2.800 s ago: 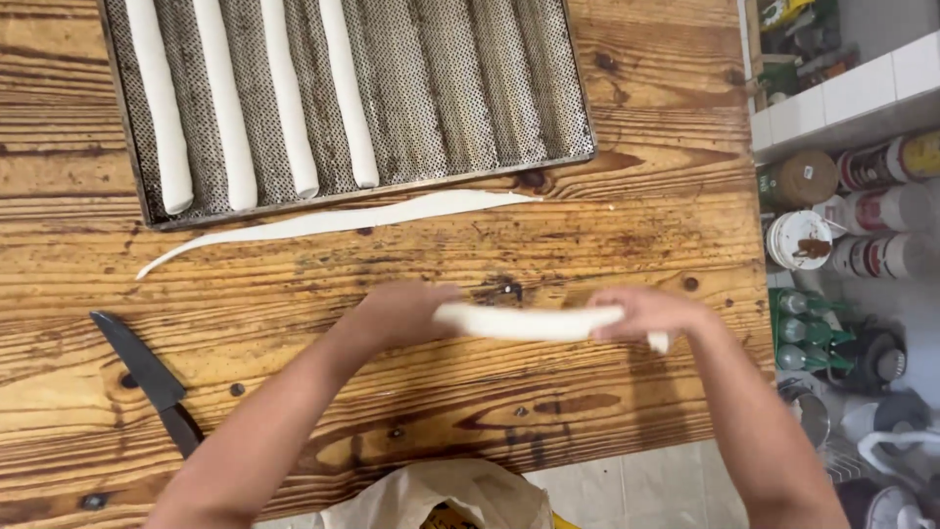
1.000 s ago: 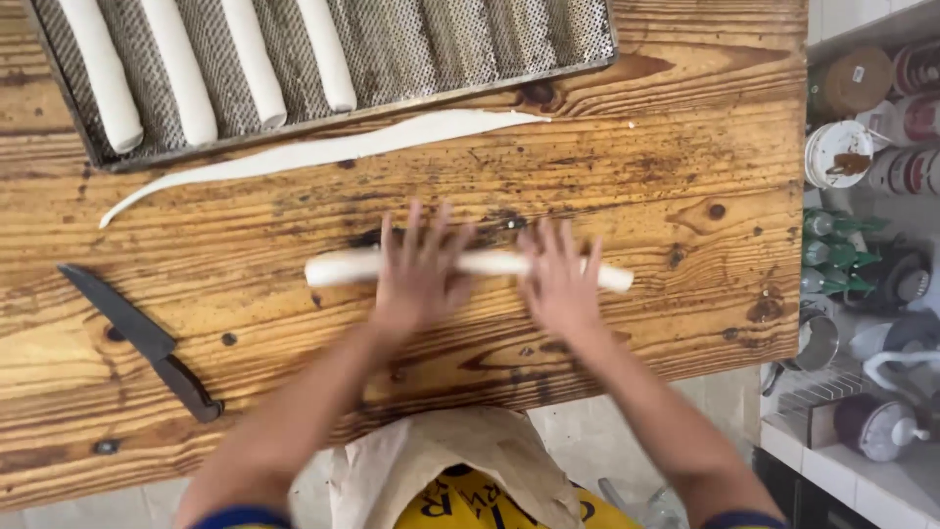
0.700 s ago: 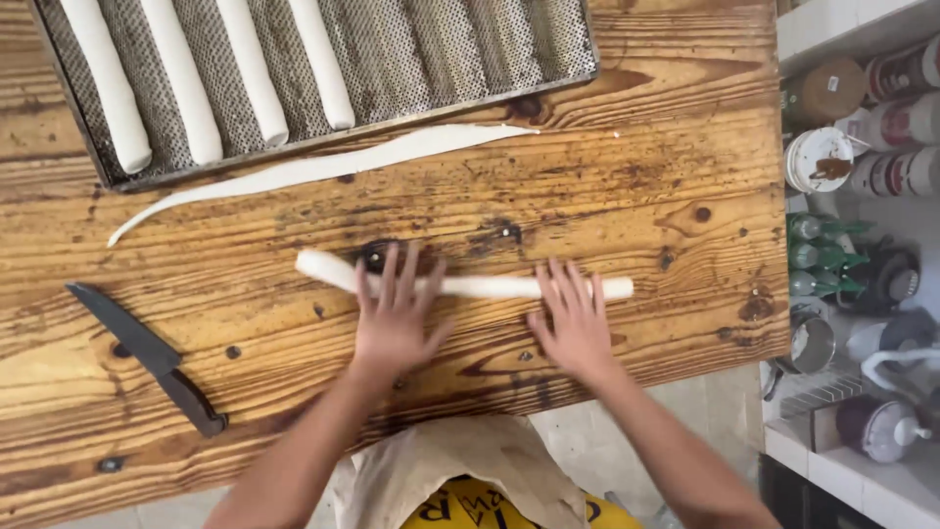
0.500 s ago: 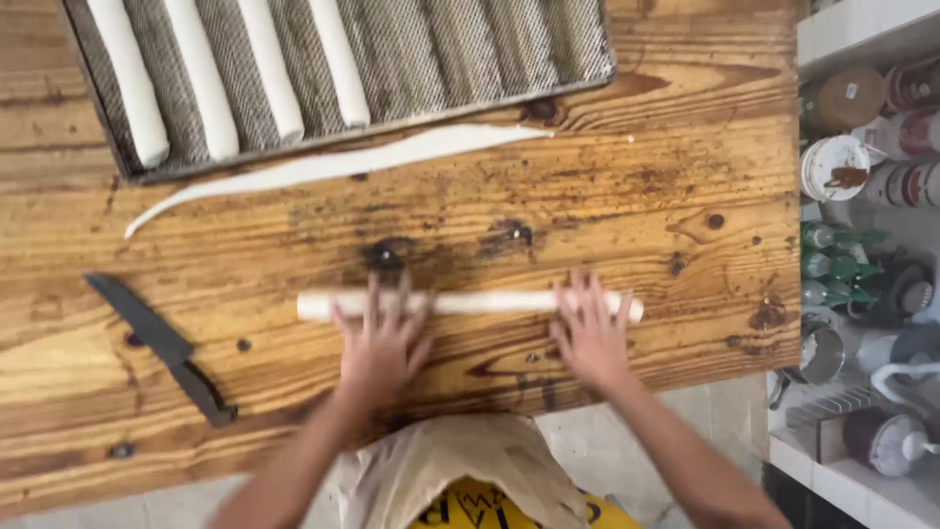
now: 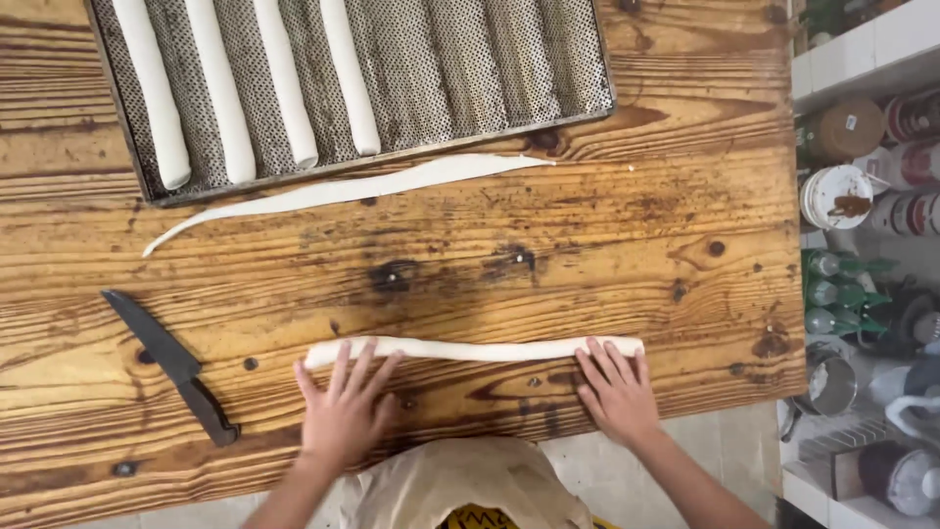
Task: Cut and roll dough into baguette shapes and place them on a baking tray
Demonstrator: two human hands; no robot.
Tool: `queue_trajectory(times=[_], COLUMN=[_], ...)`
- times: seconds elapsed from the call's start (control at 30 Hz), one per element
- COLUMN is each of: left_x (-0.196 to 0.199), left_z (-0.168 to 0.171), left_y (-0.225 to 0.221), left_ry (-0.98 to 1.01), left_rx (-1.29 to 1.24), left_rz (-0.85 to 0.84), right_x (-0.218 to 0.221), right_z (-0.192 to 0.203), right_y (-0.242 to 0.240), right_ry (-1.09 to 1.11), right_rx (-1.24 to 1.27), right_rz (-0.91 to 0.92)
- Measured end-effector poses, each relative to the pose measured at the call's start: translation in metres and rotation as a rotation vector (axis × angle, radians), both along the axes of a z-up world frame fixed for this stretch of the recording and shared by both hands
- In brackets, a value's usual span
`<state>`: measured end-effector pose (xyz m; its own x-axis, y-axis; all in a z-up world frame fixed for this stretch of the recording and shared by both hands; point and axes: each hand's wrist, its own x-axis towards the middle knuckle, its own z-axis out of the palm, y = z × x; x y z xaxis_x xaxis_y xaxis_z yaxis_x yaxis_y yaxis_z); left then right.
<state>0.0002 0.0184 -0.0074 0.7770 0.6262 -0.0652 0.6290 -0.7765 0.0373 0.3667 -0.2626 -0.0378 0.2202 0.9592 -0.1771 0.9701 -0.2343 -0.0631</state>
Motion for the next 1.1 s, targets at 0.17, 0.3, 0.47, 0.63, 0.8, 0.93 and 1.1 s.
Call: queue_trajectory(times=[0.17, 0.3, 0.47, 0.63, 0.8, 0.93, 1.1], left_x=[0.038, 0.110, 0.110, 0.050, 0.093, 0.173, 0.236], left_z=[-0.027, 0.004, -0.011, -0.029, -0.022, -0.032, -0.035], left_y=[0.083, 0.142, 0.128, 0.019, -0.059, -0.037, 0.056], left_ry=[-0.042, -0.111, -0.017, -0.038, -0.104, -0.337, -0.376], left_rx=[-0.049, -0.112, -0.122, -0.062, -0.324, 0.040, 0.204], left_rz=[-0.023, 0.110, -0.149, -0.266, -0.293, -0.156, -0.062], right_x=[0.054, 0.086, 0.065, 0.003, -0.070, -0.059, -0.001], right_z=[0.001, 0.019, 0.025, 0.009, 0.024, 0.030, 0.039], right_y=[0.093, 0.179, 0.167, 0.077, 0.076, 0.138, 0.220], right_ry=[-0.035, 0.036, 0.071, 0.095, 0.074, 0.121, 0.043], right_rx=[0.046, 0.060, -0.086, -0.147, -0.240, -0.100, -0.039], right_rz=[-0.039, -0.205, -0.155, -0.084, -0.108, -0.140, -0.354])
